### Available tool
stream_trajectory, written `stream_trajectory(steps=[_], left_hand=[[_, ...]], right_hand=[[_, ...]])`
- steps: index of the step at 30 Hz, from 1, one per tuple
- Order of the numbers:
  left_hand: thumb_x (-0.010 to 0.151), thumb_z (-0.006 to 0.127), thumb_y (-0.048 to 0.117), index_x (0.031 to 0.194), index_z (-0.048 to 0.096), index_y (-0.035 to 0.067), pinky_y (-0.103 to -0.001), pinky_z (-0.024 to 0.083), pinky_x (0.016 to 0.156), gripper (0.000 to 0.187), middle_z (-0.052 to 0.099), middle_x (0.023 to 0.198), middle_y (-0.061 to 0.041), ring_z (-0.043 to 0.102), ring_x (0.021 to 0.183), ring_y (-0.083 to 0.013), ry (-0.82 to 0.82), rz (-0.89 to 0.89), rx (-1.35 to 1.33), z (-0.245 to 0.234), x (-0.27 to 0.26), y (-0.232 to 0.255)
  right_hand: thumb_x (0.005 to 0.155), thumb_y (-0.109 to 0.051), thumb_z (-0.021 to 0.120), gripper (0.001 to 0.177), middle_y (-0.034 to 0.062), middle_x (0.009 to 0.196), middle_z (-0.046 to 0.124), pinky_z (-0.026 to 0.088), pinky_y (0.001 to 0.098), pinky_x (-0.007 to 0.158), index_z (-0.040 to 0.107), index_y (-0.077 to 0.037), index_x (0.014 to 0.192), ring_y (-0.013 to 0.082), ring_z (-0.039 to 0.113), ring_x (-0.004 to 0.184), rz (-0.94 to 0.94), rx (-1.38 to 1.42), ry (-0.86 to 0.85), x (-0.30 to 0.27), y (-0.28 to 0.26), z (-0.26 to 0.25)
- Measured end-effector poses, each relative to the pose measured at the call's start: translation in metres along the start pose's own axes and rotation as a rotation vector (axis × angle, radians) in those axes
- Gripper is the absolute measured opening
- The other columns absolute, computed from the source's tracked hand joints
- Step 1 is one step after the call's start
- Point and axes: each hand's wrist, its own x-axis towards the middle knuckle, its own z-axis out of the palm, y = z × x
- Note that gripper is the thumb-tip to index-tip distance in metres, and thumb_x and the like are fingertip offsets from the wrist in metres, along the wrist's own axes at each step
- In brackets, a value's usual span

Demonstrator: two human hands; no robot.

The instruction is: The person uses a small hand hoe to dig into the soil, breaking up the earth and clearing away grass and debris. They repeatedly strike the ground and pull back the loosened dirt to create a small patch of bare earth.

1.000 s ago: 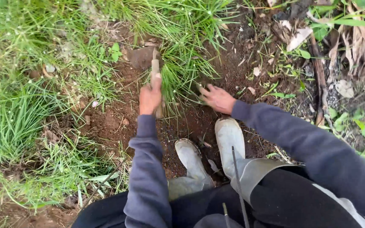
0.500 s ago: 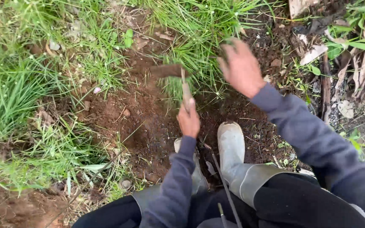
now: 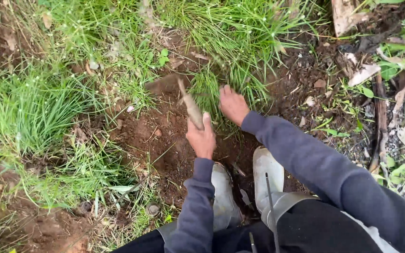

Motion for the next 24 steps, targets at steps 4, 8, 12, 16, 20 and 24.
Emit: stream_trajectory(steps=[4, 8, 12, 16, 20, 24], left_hand=[[0.102, 0.061, 0.036, 0.11, 0.061, 0.001, -0.049, 0.053, 0.059, 0.037, 0.071, 0.081, -0.028, 0.072, 0.074, -0.0431, -0.183, 0.102, 0.124, 0.016, 0.02, 0.012], [0.103, 0.053, 0.047, 0.105, 0.057, 0.009, -0.047, 0.05, 0.063, 0.038, 0.066, 0.076, -0.02, 0.07, 0.073, -0.0368, -0.311, 0.121, 0.155, 0.033, 0.021, 0.009], [0.106, 0.053, 0.035, 0.103, 0.061, 0.004, -0.038, 0.052, 0.058, 0.032, 0.068, 0.069, -0.014, 0.063, 0.059, -0.0232, -0.367, 0.009, 0.232, 0.039, 0.02, 0.015], [0.107, 0.051, 0.022, 0.103, 0.061, 0.0, -0.036, 0.052, 0.056, 0.024, 0.065, 0.064, -0.013, 0.061, 0.053, -0.0203, -0.292, 0.08, 0.173, 0.021, 0.036, 0.076], [0.107, 0.049, 0.037, 0.094, 0.059, 0.009, -0.025, 0.045, 0.045, 0.033, 0.057, 0.056, -0.006, 0.052, 0.045, -0.0142, 0.011, 0.498, -0.13, 0.023, 0.068, 0.095], [0.113, 0.032, 0.023, 0.117, 0.057, -0.019, -0.037, 0.054, 0.079, 0.049, 0.064, 0.08, -0.031, 0.065, 0.071, -0.0302, -0.183, 0.079, -0.061, 0.003, 0.008, 0.131]], right_hand=[[0.098, -0.009, 0.059, 0.019, 0.0143, 0.107, 0.062, 0.063, 0.042, 0.061, 0.064, -0.001, 0.115, 0.0278, 0.073, 0.07, -0.131, -0.028, 0.195, -0.043, 0.033, 0.034], [0.099, -0.008, 0.052, 0.029, 0.0164, 0.107, 0.063, 0.059, 0.0392, 0.077, 0.062, 0.003, 0.124, 0.0285, 0.07, 0.084, -0.239, -0.063, 0.232, -0.093, 0.043, 0.032], [0.095, -0.013, 0.059, 0.043, 0.0213, 0.123, 0.061, 0.044, 0.0448, 0.114, 0.058, 0.004, 0.135, 0.0355, 0.059, 0.122, -0.275, -0.054, 0.361, -0.116, 0.046, 0.03], [0.098, -0.02, 0.063, 0.044, 0.0232, 0.148, 0.051, 0.035, 0.0507, 0.121, 0.06, -0.004, 0.139, 0.0373, 0.05, 0.139, -0.233, 0.033, 0.247, -0.164, 0.024, 0.018], [0.097, -0.03, 0.068, 0.036, 0.0199, 0.144, 0.053, 0.04, 0.0502, 0.118, 0.065, -0.006, 0.124, 0.0364, 0.052, 0.138, -0.226, 0.125, 0.214, -0.203, 0.016, 0.039], [0.098, -0.034, 0.065, 0.027, 0.0161, 0.123, 0.062, 0.051, 0.0462, 0.102, 0.066, -0.007, 0.101, 0.0333, 0.063, 0.121, -0.243, 0.115, 0.371, -0.202, 0.008, 0.016]])
